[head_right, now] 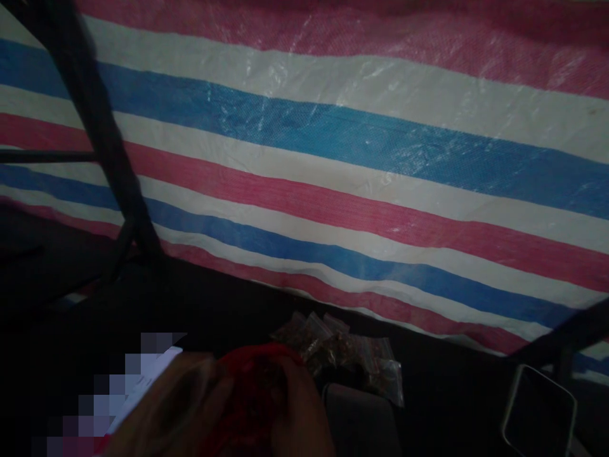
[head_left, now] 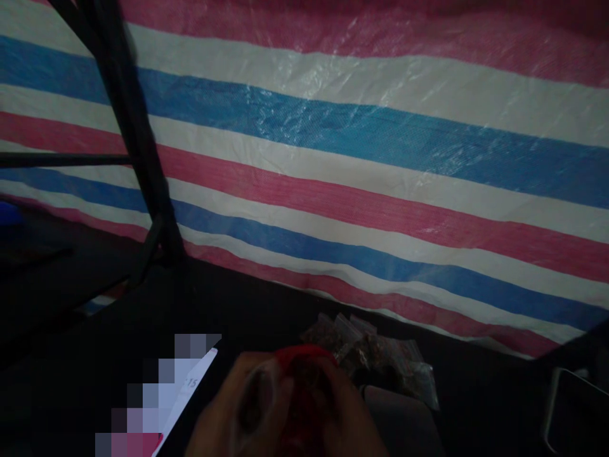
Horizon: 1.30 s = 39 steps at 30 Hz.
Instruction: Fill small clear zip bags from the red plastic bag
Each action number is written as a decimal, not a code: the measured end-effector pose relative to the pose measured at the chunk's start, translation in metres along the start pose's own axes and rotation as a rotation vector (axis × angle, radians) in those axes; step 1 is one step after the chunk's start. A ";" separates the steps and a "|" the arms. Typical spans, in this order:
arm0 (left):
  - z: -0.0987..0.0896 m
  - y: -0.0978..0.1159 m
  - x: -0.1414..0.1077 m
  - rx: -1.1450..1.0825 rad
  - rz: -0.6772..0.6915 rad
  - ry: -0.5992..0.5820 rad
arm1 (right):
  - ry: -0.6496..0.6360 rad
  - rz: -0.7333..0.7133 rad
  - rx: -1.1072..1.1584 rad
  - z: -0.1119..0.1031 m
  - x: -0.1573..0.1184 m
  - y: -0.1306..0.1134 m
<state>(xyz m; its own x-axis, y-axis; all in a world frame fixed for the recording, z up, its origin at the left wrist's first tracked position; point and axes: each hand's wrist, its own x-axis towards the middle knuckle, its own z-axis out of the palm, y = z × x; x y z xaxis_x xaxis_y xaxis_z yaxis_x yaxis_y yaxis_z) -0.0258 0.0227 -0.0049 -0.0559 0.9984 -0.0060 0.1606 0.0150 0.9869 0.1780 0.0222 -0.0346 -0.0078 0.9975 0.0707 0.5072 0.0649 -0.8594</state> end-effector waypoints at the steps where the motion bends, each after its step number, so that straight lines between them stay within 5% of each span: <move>1: 0.011 -0.001 0.003 0.010 -0.014 -0.029 | 0.014 -0.007 0.022 -0.001 0.000 0.000; 5: 0.035 -0.004 0.017 0.182 -0.016 -0.052 | 0.013 -0.042 0.075 -0.014 0.000 0.001; 10: 0.034 -0.014 0.024 0.457 0.230 -0.030 | -0.024 -0.111 0.077 -0.029 0.000 -0.006; 15: 0.036 -0.040 0.028 0.691 0.360 -0.005 | -0.042 -0.251 0.017 -0.020 0.003 -0.020; 20: 0.038 -0.048 0.026 0.726 0.385 -0.059 | -0.109 -0.268 -0.019 -0.009 0.005 -0.029; 25: 0.035 -0.035 0.022 0.680 0.358 -0.098 | 0.016 -0.198 -0.050 -0.008 0.005 -0.030; 33: 0.028 -0.038 0.024 0.554 0.390 -0.151 | -0.007 -0.408 -0.055 -0.012 0.003 -0.040; 39: 0.025 -0.034 0.021 0.501 0.273 -0.127 | 0.054 -0.280 -0.049 -0.005 0.005 -0.037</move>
<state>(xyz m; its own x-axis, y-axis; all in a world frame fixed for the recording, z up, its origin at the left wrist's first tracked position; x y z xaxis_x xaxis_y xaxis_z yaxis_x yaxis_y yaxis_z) -0.0075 0.0442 -0.0422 0.1669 0.9679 0.1880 0.6008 -0.2510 0.7589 0.1635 0.0243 0.0000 -0.1081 0.9379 0.3297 0.5326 0.3347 -0.7774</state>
